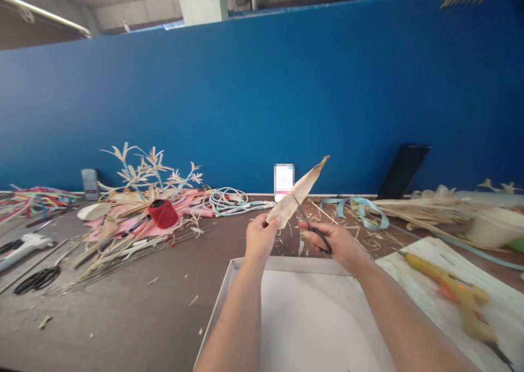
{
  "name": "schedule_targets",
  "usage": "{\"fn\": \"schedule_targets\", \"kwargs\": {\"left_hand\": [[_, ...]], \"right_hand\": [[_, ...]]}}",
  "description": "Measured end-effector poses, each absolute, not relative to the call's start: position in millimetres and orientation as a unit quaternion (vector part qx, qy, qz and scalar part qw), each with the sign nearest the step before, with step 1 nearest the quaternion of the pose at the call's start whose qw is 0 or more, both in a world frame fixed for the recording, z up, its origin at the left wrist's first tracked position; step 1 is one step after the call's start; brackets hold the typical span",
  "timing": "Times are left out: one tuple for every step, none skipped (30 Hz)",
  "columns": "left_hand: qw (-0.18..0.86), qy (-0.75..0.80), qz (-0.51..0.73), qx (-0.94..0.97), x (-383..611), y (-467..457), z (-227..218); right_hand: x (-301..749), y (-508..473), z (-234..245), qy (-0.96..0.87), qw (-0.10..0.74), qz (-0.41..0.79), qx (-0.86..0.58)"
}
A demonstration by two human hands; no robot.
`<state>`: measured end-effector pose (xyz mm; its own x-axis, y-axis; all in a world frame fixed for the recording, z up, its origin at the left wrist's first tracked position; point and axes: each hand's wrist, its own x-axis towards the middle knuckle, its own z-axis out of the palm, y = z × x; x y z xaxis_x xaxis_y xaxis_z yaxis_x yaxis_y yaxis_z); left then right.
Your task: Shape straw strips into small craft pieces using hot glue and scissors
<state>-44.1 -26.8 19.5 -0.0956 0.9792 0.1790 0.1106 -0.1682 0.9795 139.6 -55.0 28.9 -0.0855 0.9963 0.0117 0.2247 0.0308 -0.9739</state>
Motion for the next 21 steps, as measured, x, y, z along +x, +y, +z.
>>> {"fn": "schedule_targets", "kwargs": {"left_hand": [[0.406,0.508,0.530,0.544,-44,-27,20],[0.410,0.510,0.520,0.549,-43,-28,20],[0.414,0.511,0.511,0.554,-43,-28,20],[0.417,0.512,0.504,0.558,-43,-28,20],[0.419,0.512,0.498,0.561,-43,-28,20],[0.420,0.512,0.494,0.563,-43,-28,20],[0.421,0.511,0.492,0.565,-43,-28,20],[0.422,0.510,0.493,0.565,-43,-28,20],[0.423,0.509,0.495,0.563,-43,-28,20],[0.424,0.507,0.498,0.562,-43,-28,19],[0.427,0.505,0.500,0.559,-43,-27,19],[0.431,0.504,0.502,0.556,-43,-27,19],[0.436,0.502,0.503,0.552,-43,-27,19],[0.442,0.501,0.504,0.548,-43,-28,19],[0.446,0.499,0.505,0.545,-44,-28,19],[0.448,0.498,0.508,0.542,-44,-28,19],[0.447,0.499,0.511,0.539,-45,-28,19],[0.443,0.500,0.514,0.538,-45,-28,20],[0.436,0.502,0.519,0.536,-46,-27,20],[0.428,0.504,0.526,0.535,-47,-27,21],[0.419,0.505,0.533,0.535,-47,-27,22]], "right_hand": [[140,-55,28,-0.580,0.425,0.455,-0.525],[140,-54,27,-0.582,0.426,0.454,-0.523],[141,-53,26,-0.583,0.427,0.453,-0.522],[141,-53,26,-0.585,0.427,0.451,-0.522],[141,-53,25,-0.585,0.427,0.450,-0.522],[141,-53,24,-0.585,0.425,0.450,-0.524],[141,-53,24,-0.584,0.423,0.451,-0.526],[142,-53,24,-0.582,0.420,0.453,-0.529],[142,-53,25,-0.580,0.417,0.456,-0.531],[141,-53,26,-0.578,0.415,0.459,-0.532],[141,-54,27,-0.577,0.413,0.461,-0.533],[141,-54,28,-0.577,0.412,0.462,-0.533],[141,-55,29,-0.576,0.411,0.463,-0.533],[140,-55,30,-0.576,0.410,0.464,-0.534],[140,-56,32,-0.575,0.409,0.465,-0.535],[139,-57,33,-0.573,0.407,0.467,-0.536],[139,-57,34,-0.571,0.405,0.469,-0.538],[138,-58,35,-0.568,0.403,0.472,-0.541],[138,-59,35,-0.565,0.401,0.475,-0.542],[138,-59,36,-0.562,0.400,0.479,-0.542],[137,-59,36,-0.559,0.400,0.483,-0.542]]}}
